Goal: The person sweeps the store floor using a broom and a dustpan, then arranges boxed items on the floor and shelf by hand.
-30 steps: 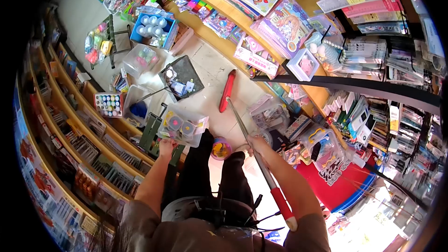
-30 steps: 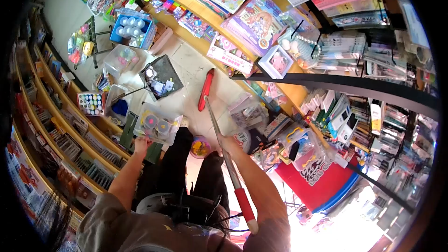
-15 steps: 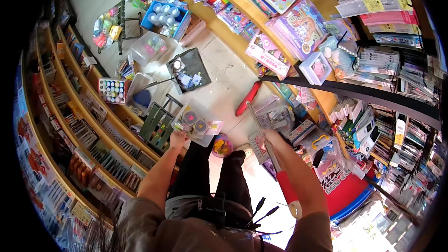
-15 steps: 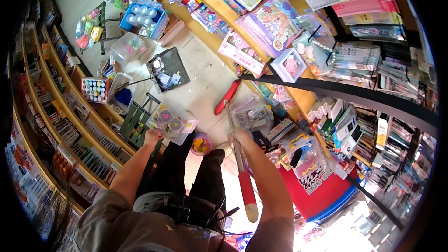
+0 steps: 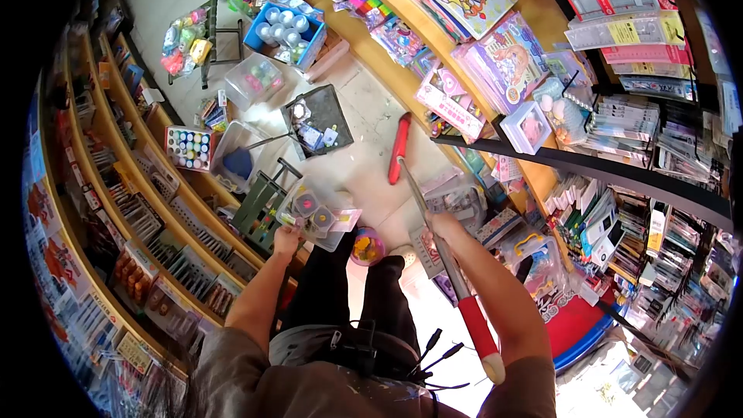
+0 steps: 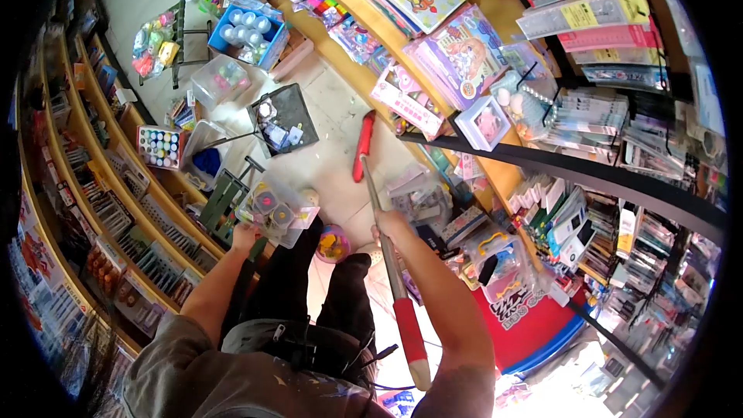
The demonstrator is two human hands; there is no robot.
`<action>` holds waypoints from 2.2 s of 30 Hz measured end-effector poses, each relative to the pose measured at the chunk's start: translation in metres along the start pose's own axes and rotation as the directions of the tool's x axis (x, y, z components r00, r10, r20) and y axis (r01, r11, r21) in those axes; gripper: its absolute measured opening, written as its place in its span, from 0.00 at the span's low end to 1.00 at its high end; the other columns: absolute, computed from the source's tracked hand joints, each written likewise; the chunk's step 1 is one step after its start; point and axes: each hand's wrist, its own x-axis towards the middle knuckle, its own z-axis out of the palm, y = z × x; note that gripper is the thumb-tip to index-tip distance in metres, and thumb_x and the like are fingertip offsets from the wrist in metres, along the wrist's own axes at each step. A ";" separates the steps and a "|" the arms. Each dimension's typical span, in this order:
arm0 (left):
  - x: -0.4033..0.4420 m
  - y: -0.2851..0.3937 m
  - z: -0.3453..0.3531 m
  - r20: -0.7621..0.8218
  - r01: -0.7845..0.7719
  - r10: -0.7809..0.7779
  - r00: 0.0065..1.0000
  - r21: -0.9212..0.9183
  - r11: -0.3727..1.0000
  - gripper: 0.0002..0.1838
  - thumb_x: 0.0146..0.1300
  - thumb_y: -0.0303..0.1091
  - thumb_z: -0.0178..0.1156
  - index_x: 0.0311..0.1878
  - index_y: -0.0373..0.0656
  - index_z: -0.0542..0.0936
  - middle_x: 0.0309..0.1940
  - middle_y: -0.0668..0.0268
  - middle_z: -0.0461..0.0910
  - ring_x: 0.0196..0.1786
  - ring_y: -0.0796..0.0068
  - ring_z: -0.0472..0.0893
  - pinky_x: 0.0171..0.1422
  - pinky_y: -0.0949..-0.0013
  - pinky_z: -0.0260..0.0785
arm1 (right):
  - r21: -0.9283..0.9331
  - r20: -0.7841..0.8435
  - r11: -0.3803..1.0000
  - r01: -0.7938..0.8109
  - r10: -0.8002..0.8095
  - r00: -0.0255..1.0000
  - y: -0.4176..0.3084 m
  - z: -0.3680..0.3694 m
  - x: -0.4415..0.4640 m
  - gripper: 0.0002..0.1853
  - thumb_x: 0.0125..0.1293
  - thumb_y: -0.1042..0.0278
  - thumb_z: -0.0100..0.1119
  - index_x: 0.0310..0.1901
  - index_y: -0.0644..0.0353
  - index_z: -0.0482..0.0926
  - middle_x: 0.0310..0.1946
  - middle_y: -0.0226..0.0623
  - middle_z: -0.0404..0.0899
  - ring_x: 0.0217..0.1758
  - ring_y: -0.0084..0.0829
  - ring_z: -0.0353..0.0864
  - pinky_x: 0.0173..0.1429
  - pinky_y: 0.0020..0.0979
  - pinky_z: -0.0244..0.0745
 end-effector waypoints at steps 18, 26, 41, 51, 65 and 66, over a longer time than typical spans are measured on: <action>0.015 -0.013 -0.019 -0.040 -0.025 0.021 0.999 -0.110 0.994 0.06 0.56 0.25 0.48 0.24 0.37 0.70 0.22 0.65 0.72 0.24 0.76 0.72 0.31 0.71 0.67 | -0.313 -0.202 0.945 0.096 -0.165 0.965 -0.055 0.054 0.036 0.15 0.60 0.62 0.47 0.32 0.71 0.70 0.16 0.41 0.71 0.11 0.30 0.70 0.14 0.33 0.65; 0.007 -0.004 -0.005 -0.022 0.001 -0.003 1.000 -0.068 0.998 0.05 0.57 0.25 0.48 0.29 0.35 0.73 0.24 0.66 0.74 0.27 0.76 0.74 0.33 0.71 0.69 | -0.687 -0.168 0.719 0.102 -0.295 0.941 -0.041 0.029 0.016 0.18 0.59 0.62 0.49 0.34 0.75 0.72 0.21 0.49 0.74 0.19 0.34 0.77 0.18 0.37 0.69; 0.018 -0.020 -0.003 -0.001 0.046 -0.047 0.999 -0.125 0.991 0.06 0.59 0.25 0.48 0.36 0.31 0.71 0.29 0.64 0.73 0.30 0.75 0.74 0.35 0.69 0.71 | -0.691 -0.084 0.705 0.157 -0.294 0.952 -0.064 0.034 0.025 0.18 0.59 0.62 0.48 0.27 0.74 0.72 0.15 0.48 0.73 0.13 0.37 0.74 0.19 0.38 0.69; 0.021 -0.027 -0.009 -0.021 0.033 -0.034 0.999 -0.050 0.998 0.05 0.58 0.26 0.50 0.32 0.34 0.71 0.25 0.65 0.73 0.29 0.76 0.74 0.33 0.70 0.70 | -0.773 0.014 0.467 0.429 -0.664 0.748 -0.064 0.089 0.158 0.12 0.54 0.66 0.48 0.28 0.68 0.76 0.24 0.54 0.75 0.27 0.45 0.77 0.33 0.38 0.72; 0.062 -0.072 0.022 -0.003 -0.143 0.151 0.989 0.307 0.941 0.13 0.52 0.31 0.50 0.18 0.32 0.72 0.15 0.59 0.74 0.21 0.70 0.76 0.26 0.67 0.66 | -0.643 -0.169 0.737 0.209 -0.402 0.900 0.065 -0.026 0.031 0.15 0.61 0.61 0.45 0.32 0.69 0.71 0.14 0.47 0.70 0.13 0.35 0.73 0.17 0.34 0.68; 0.065 -0.077 0.024 -0.001 -0.146 0.154 0.988 0.313 0.938 0.13 0.53 0.30 0.50 0.18 0.32 0.71 0.15 0.60 0.74 0.21 0.70 0.76 0.26 0.67 0.66 | -0.523 -0.184 0.838 0.157 -0.291 0.939 0.067 -0.027 0.033 0.15 0.61 0.60 0.45 0.31 0.67 0.70 0.14 0.43 0.69 0.12 0.33 0.72 0.16 0.33 0.67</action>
